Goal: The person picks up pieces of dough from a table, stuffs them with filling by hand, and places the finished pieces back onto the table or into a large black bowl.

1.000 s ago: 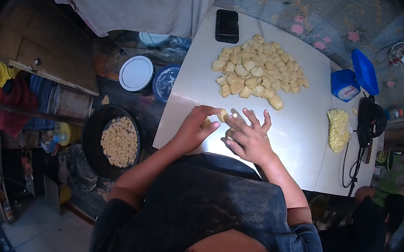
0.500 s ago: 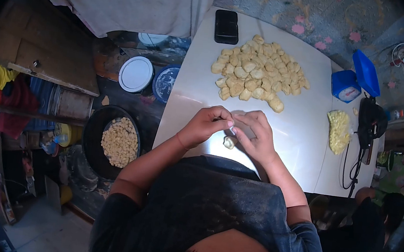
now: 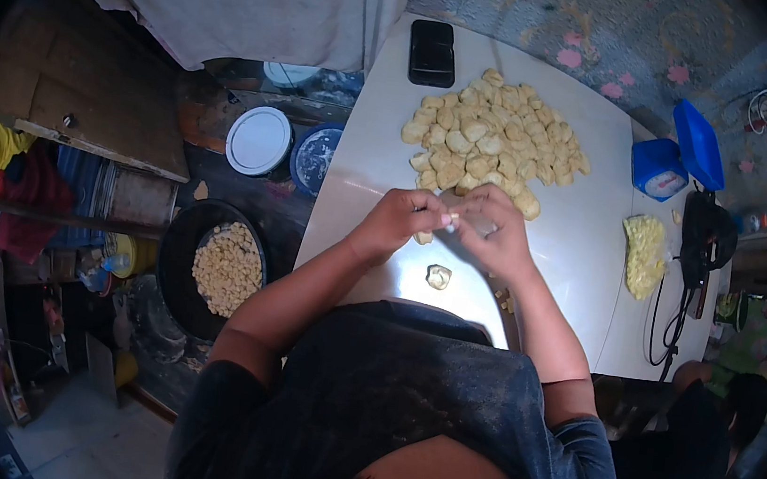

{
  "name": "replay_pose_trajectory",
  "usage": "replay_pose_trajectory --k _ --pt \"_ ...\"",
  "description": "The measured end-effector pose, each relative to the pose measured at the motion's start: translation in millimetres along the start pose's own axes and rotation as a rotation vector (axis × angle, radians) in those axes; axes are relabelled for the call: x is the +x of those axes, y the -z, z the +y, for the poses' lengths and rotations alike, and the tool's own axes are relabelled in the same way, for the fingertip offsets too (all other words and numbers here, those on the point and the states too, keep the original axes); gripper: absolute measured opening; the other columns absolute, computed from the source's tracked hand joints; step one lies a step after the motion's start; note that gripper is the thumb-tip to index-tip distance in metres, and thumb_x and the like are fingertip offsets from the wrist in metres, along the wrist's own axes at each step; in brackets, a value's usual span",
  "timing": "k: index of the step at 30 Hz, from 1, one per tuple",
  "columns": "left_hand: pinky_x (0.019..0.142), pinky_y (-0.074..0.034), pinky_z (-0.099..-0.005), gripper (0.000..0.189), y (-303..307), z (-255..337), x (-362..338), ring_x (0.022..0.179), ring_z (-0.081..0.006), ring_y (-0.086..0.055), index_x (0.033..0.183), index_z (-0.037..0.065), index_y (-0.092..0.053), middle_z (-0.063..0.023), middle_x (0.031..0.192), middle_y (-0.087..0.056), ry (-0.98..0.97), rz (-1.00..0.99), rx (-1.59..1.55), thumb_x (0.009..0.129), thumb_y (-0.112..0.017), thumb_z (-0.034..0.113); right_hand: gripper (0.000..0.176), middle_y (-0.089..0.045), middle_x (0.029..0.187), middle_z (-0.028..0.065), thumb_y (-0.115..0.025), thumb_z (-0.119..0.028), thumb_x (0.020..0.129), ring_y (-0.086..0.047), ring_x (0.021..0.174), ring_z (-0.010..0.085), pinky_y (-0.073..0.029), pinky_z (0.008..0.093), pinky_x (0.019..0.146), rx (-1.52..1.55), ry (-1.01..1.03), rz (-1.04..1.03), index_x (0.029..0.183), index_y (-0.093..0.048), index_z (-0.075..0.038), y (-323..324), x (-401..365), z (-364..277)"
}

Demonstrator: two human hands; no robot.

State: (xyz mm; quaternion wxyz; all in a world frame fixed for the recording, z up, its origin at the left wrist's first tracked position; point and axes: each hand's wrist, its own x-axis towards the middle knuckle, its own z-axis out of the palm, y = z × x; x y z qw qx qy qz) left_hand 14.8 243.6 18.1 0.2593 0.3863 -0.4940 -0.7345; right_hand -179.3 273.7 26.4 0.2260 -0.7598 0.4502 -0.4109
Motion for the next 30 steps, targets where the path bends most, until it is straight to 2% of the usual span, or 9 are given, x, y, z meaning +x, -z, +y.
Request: replay_pose_trajectory --k 3,8,10,14,17,19,23,25,30 --pt "0.075 -0.043 -0.0252 0.012 8.2 -14.5 21.2 0.081 -0.0121 -0.055 0.082 -0.002 -0.065 -0.0046 0.084 -0.060 -0.295 0.155 0.269 0.082 -0.066 0.009 0.028 -0.058 0.092 0.0107 -0.067 -0.012 0.074 -0.057 0.082 0.0280 -0.047 0.0370 0.076 0.138 -0.184 0.060 0.100 -0.065 -0.005 1.7 20.3 35.4" --pt "0.073 -0.043 -0.0240 0.017 17.1 -25.3 35.5 0.080 -0.0115 -0.055 0.083 -0.003 -0.065 -0.0050 0.086 -0.059 -0.359 0.180 0.351 0.084 -0.066 0.014 0.032 -0.057 0.099 0.0116 -0.066 -0.012 0.074 -0.058 0.084 0.0289 -0.047 0.0371 0.075 -0.204 -0.247 0.158 0.105 -0.065 -0.006 9.4 63.2 89.0" --pt "0.073 -0.044 -0.0242 0.017 17.1 -26.6 34.6 0.080 -0.0119 -0.055 0.084 -0.003 -0.065 -0.0053 0.087 -0.058 -0.367 0.169 0.378 0.085 -0.065 0.014 0.030 -0.057 0.099 0.0114 -0.067 -0.011 0.073 -0.058 0.083 0.0298 -0.047 0.0370 0.073 -0.677 0.026 0.154 0.102 -0.065 -0.006 4.3 71.2 104.7" --pt "0.074 -0.045 -0.0243 0.016 20.1 -21.4 26.3 0.080 -0.0124 -0.056 0.085 -0.003 -0.065 -0.0060 0.087 -0.058 -0.336 0.166 0.420 0.085 -0.065 0.013 0.022 -0.058 0.098 0.0109 -0.066 -0.010 0.072 -0.058 0.080 0.0305 -0.046 0.0380 0.071 -0.721 0.178 0.075 0.094 -0.063 -0.006 3.0 81.9 95.5" --pt "0.065 -0.046 -0.0282 0.016 25.9 -30.3 29.6 0.069 -0.0166 -0.057 0.082 -0.001 -0.066 -0.0091 0.079 -0.059 -0.417 0.250 0.367 0.081 -0.067 0.015 0.018 -0.060 0.089 0.0085 -0.063 -0.006 0.074 -0.059 0.077 0.0244 -0.046 0.0345 0.068 -0.274 -0.122 -0.054 0.090 -0.057 -0.004 4.7 74.3 80.0" --pt "0.065 -0.046 -0.0274 0.015 32.1 -32.5 32.3 0.069 -0.0162 -0.057 0.082 -0.001 -0.066 -0.0086 0.079 -0.059 -0.436 0.272 0.350 0.081 -0.067 0.014 0.015 -0.060 0.083 0.0067 -0.059 -0.002 0.079 -0.059 0.074 0.0164 -0.047 0.0287 0.064 0.512 -0.413 0.212 0.092 -0.052 -0.004 8.2 64.7 66.9" --pt "0.064 -0.045 -0.0263 0.014 30.5 -22.3 35.6 0.069 -0.0153 -0.057 0.082 -0.001 -0.066 -0.0080 0.079 -0.059 -0.482 0.281 0.357 0.081 -0.067 0.012 0.012 -0.062 0.088 0.0094 -0.059 -0.003 0.085 -0.061 0.073 0.0128 -0.051 0.0234 0.062 0.844 -0.437 0.208 0.094 -0.051 -0.002 39.8 45.4 45.7" --pt "0.064 -0.045 -0.0259 0.013 24.6 -19.3 40.0 0.068 -0.0146 -0.056 0.083 -0.001 -0.066 -0.0074 0.080 -0.059 -0.465 0.241 0.245 0.081 -0.067 0.011 0.014 -0.063 0.092 0.0110 -0.059 -0.004 0.086 -0.061 0.077 0.0139 -0.053 0.0233 0.063 0.745 -0.487 0.136 0.098 -0.053 0.001 44.7 32.8 46.1" --pt "0.069 -0.045 -0.0236 0.015 14.1 -5.9 52.0 0.078 -0.0113 -0.057 0.088 -0.003 -0.065 -0.0071 0.086 -0.057 -0.403 0.170 0.448 0.085 -0.064 0.012 0.022 -0.061 0.104 0.0118 -0.059 -0.005 0.087 -0.060 0.087 0.0158 -0.051 0.0255 0.076 1.145 -0.620 0.341 0.107 -0.055 0.001 44.4 15.8 20.6"
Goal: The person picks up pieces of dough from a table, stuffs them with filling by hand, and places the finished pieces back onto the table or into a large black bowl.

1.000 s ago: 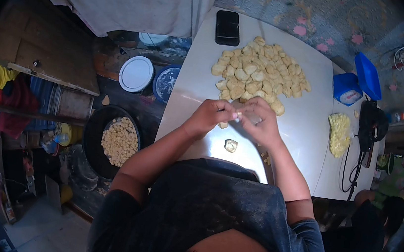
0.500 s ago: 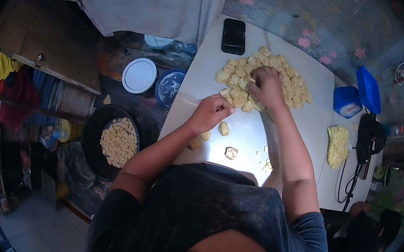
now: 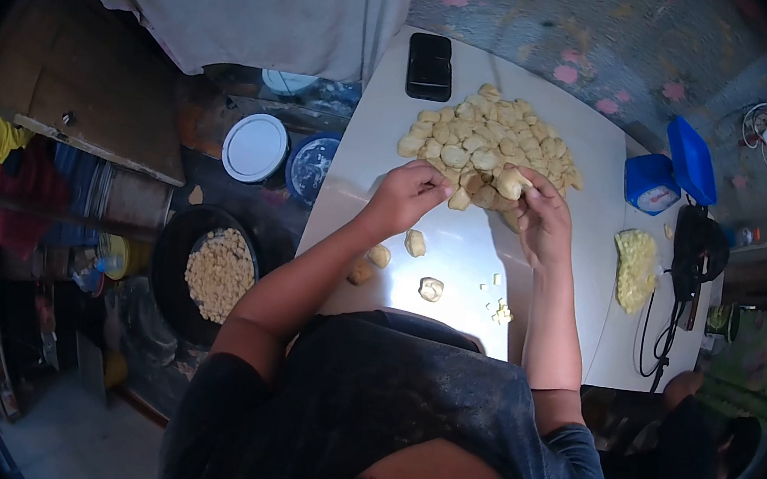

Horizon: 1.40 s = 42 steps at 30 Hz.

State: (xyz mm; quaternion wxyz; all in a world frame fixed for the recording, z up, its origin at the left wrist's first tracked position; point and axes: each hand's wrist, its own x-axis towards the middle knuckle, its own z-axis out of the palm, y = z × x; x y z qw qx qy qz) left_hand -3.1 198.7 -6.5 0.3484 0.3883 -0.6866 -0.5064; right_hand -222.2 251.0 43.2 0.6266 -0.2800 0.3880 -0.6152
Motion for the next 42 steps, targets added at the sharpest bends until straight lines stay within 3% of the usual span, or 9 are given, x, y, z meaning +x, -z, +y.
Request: replay_pose_trajectory --k 7,9,12,15,23,29,31,37,42 --pt "0.078 -0.046 -0.0357 0.014 -19.1 -10.7 58.4 0.087 -0.0316 -0.057 0.086 0.001 -0.066 -0.0134 0.089 -0.060 -0.264 0.044 0.386 0.081 -0.062 0.013 0.036 -0.062 0.099 0.0075 -0.058 -0.019 0.090 -0.056 0.096 0.0131 -0.044 0.0255 0.085 -0.487 0.189 -0.014 0.121 -0.050 -0.002 27.7 -19.4 27.3" --pt "0.080 -0.045 -0.0368 0.014 -24.2 -12.1 74.9 0.090 -0.0319 -0.056 0.087 0.002 -0.066 -0.0128 0.091 -0.060 -0.312 0.016 0.456 0.079 -0.064 0.014 0.037 -0.063 0.096 0.0062 -0.057 -0.028 0.092 -0.055 0.099 0.0154 -0.042 0.0291 0.088 -0.701 -0.114 -0.003 0.119 -0.055 -0.002 11.6 -28.9 23.9" --pt "0.086 -0.043 -0.0391 0.020 -33.5 -12.3 95.2 0.098 -0.0316 -0.054 0.092 0.005 -0.066 -0.0113 0.096 -0.059 -0.329 -0.057 0.588 0.074 -0.066 0.014 0.031 -0.062 0.105 0.0113 -0.056 -0.028 0.092 -0.054 0.104 0.0228 -0.041 0.0341 0.092 -1.119 -0.020 -0.401 0.107 -0.062 -0.002 13.1 -29.3 27.6" --pt "0.090 -0.039 -0.0412 0.024 -41.6 -15.6 106.2 0.106 -0.0308 -0.050 0.095 0.008 -0.064 -0.0097 0.102 -0.057 -0.336 -0.068 0.674 0.072 -0.067 0.013 0.035 -0.056 0.118 0.0167 -0.054 -0.037 0.090 -0.050 0.111 0.0319 -0.038 0.0376 0.097 -1.290 0.216 -0.394 0.097 -0.067 -0.004 6.6 -34.2 31.4" --pt "0.092 -0.038 -0.0395 0.022 -29.1 -3.2 90.8 0.108 -0.0299 -0.049 0.094 0.006 -0.058 -0.0070 0.103 -0.056 -0.494 -0.272 0.914 0.072 -0.063 0.008 0.024 -0.052 0.125 0.0190 -0.064 -0.021 0.084 -0.048 0.118 0.0326 -0.036 0.0379 0.100 -1.173 0.148 -0.206 0.103 -0.065 -0.005 12.6 -30.8 16.3" --pt "0.083 -0.043 -0.0300 0.023 -17.8 12.6 56.1 0.092 -0.0225 -0.057 0.099 0.003 -0.058 -0.0087 0.099 -0.055 -0.122 -0.073 0.148 0.076 -0.060 0.001 0.037 -0.055 0.113 0.0157 -0.064 -0.014 0.082 -0.057 0.103 0.0277 -0.043 0.0355 0.091 -1.005 0.215 0.010 0.117 -0.057 -0.003 5.6 -20.1 21.1" --pt "0.084 -0.042 -0.0271 0.023 -14.9 29.0 43.0 0.093 -0.0166 -0.055 0.103 0.002 -0.059 -0.0086 0.099 -0.054 -0.107 -0.005 -0.187 0.080 -0.058 -0.001 0.043 -0.057 0.105 0.0134 -0.066 -0.008 0.080 -0.058 0.097 0.0229 -0.046 0.0327 0.086 -1.019 0.438 0.070 0.121 -0.053 -0.003 -5.9 -11.1 25.0" --pt "0.078 -0.045 -0.0261 0.020 0.4 45.3 9.9 0.090 -0.0166 -0.055 0.100 -0.001 -0.063 -0.0074 0.100 -0.053 -0.246 0.101 -0.239 0.082 -0.056 0.000 0.041 -0.060 0.098 0.0083 -0.067 -0.002 0.078 -0.058 0.083 0.0132 -0.048 0.0266 0.077 -0.694 0.367 -0.109 0.117 -0.055 0.000 -35.4 -4.6 35.5" --pt "0.080 -0.045 -0.0256 0.023 7.7 55.1 -19.9 0.095 -0.0156 -0.054 0.105 -0.001 -0.064 -0.0084 0.106 -0.054 -0.179 0.085 -0.315 0.083 -0.057 0.000 0.034 -0.059 0.092 0.0067 -0.066 -0.002 0.078 -0.056 0.078 0.0108 -0.048 0.0260 0.073 -0.797 0.462 -0.094 0.111 -0.057 0.002 -46.9 -9.4 38.1"
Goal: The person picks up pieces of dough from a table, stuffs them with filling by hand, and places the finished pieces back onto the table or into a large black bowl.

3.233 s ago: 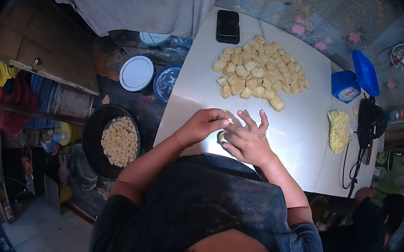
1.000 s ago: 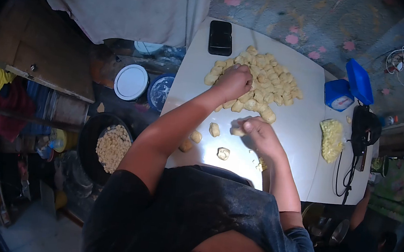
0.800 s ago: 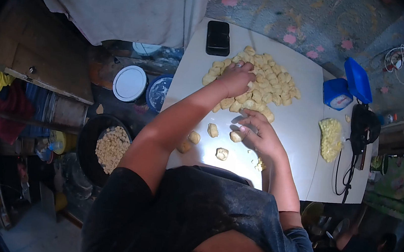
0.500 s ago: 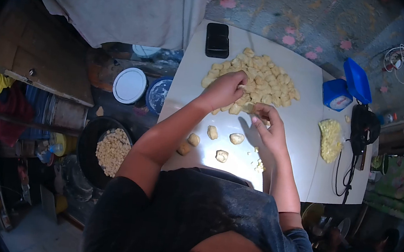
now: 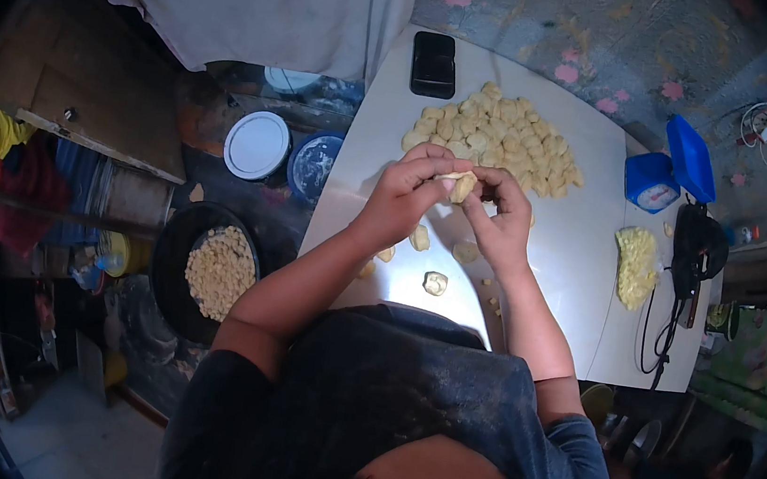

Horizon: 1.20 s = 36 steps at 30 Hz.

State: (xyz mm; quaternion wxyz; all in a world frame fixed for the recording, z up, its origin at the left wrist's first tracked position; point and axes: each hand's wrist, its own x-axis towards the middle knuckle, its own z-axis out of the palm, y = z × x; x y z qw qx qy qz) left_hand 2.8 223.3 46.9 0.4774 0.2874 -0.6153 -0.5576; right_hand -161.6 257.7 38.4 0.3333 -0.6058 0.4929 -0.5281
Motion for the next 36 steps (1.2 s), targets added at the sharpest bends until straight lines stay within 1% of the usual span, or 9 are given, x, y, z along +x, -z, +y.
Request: replay_pose_trajectory --k 7,8,15,19,23,27,31,33,36 --pt "0.073 -0.048 -0.0219 0.031 9.4 -13.8 -40.4 0.091 -0.0109 -0.056 0.116 -0.002 -0.057 -0.0079 0.107 -0.056 0.182 0.018 -0.023 0.092 -0.056 0.019 0.052 -0.052 0.112 0.0148 -0.068 -0.011 0.074 -0.056 0.097 0.0229 -0.046 0.0328 0.088 -0.200 -0.050 -0.365 0.123 -0.050 -0.003 10.6 -22.1 -13.8" --pt "0.073 -0.048 -0.0219 0.031 16.4 -11.0 -45.3 0.091 -0.0109 -0.056 0.116 -0.002 -0.057 -0.0079 0.107 -0.056 0.181 0.019 -0.025 0.092 -0.056 0.019 0.072 -0.040 0.132 0.0219 -0.072 -0.021 0.073 -0.044 0.121 0.0337 -0.037 0.0393 0.102 -0.271 -0.026 -0.491 0.135 -0.038 -0.007 17.1 -25.8 -13.4" --pt "0.082 -0.044 -0.0384 0.029 70.1 -28.1 -97.5 0.096 -0.0276 -0.057 0.100 0.004 -0.060 -0.0127 0.105 -0.060 0.286 -0.144 0.736 0.082 -0.066 0.027 0.099 -0.014 0.147 0.0292 -0.077 -0.038 0.068 -0.016 0.138 0.0413 -0.021 0.0448 0.112 -0.784 -0.189 -0.771 0.145 -0.021 -0.010 9.1 -75.8 -3.7" --pt "0.090 -0.035 -0.0457 0.042 41.4 -32.2 -116.2 0.111 -0.0289 -0.049 0.107 0.009 -0.059 -0.0102 0.121 -0.054 -0.080 -0.083 1.092 0.074 -0.071 0.032 0.092 -0.011 0.149 0.0267 -0.072 -0.029 0.076 -0.012 0.138 0.0417 -0.021 0.0463 0.112 -0.535 0.016 -0.780 0.146 -0.016 -0.011 -12.6 -69.2 17.1" --pt "0.085 -0.040 -0.0397 0.034 43.3 -58.7 -110.9 0.101 -0.0266 -0.054 0.106 0.009 -0.062 -0.0073 0.110 -0.059 -0.165 -0.233 1.153 0.078 -0.068 0.028 0.046 -0.041 0.135 0.0205 -0.066 -0.015 0.080 -0.029 0.132 0.0402 -0.027 0.0450 0.109 -0.519 0.238 -0.619 0.124 -0.053 -0.005 -34.8 -57.1 48.5" --pt "0.072 -0.045 -0.0355 0.023 37.0 -61.7 -98.4 0.084 -0.0221 -0.059 0.094 0.005 -0.062 -0.0056 0.097 -0.061 0.130 0.128 0.508 0.086 -0.062 0.027 0.016 -0.059 0.096 0.0163 -0.064 -0.012 0.080 -0.054 0.100 0.0349 -0.042 0.0395 0.092 -0.392 0.224 -0.475 0.092 -0.061 -0.002 -48.7 -43.8 54.7" --pt "0.080 -0.048 -0.0399 0.039 49.3 -52.4 -105.9 0.092 -0.0227 -0.060 0.085 0.004 -0.060 -0.0087 0.105 -0.062 0.630 0.277 -0.772 0.094 -0.049 0.040 0.023 -0.058 0.099 0.0159 -0.068 -0.016 0.078 -0.052 0.104 0.0351 -0.041 0.0426 0.091 -0.351 0.111 -0.650 0.095 -0.061 -0.003 -45.5 -51.1 29.3" --pt "0.084 -0.047 -0.0413 0.044 52.8 -60.6 -117.0 0.099 -0.0268 -0.059 0.085 0.005 -0.061 -0.0123 0.109 -0.060 0.589 0.251 -0.983 0.094 -0.045 0.045 0.033 -0.055 0.109 0.0164 -0.072 -0.021 0.074 -0.048 0.111 0.0379 -0.038 0.0470 0.096 -0.541 0.378 -0.703 0.101 -0.060 -0.005 -42.4 -57.8 18.7" --pt "0.097 -0.042 -0.0495 0.047 58.0 -63.7 -133.0 0.117 -0.0361 -0.050 0.086 0.005 -0.061 -0.0158 0.121 -0.056 0.487 0.100 -1.223 0.092 -0.045 0.049 0.047 -0.050 0.122 0.0166 -0.072 -0.035 0.073 -0.039 0.124 0.0415 -0.025 0.0521 0.109 -0.516 0.232 -0.725 0.109 -0.058 -0.009 -36.1 -68.9 50.2"
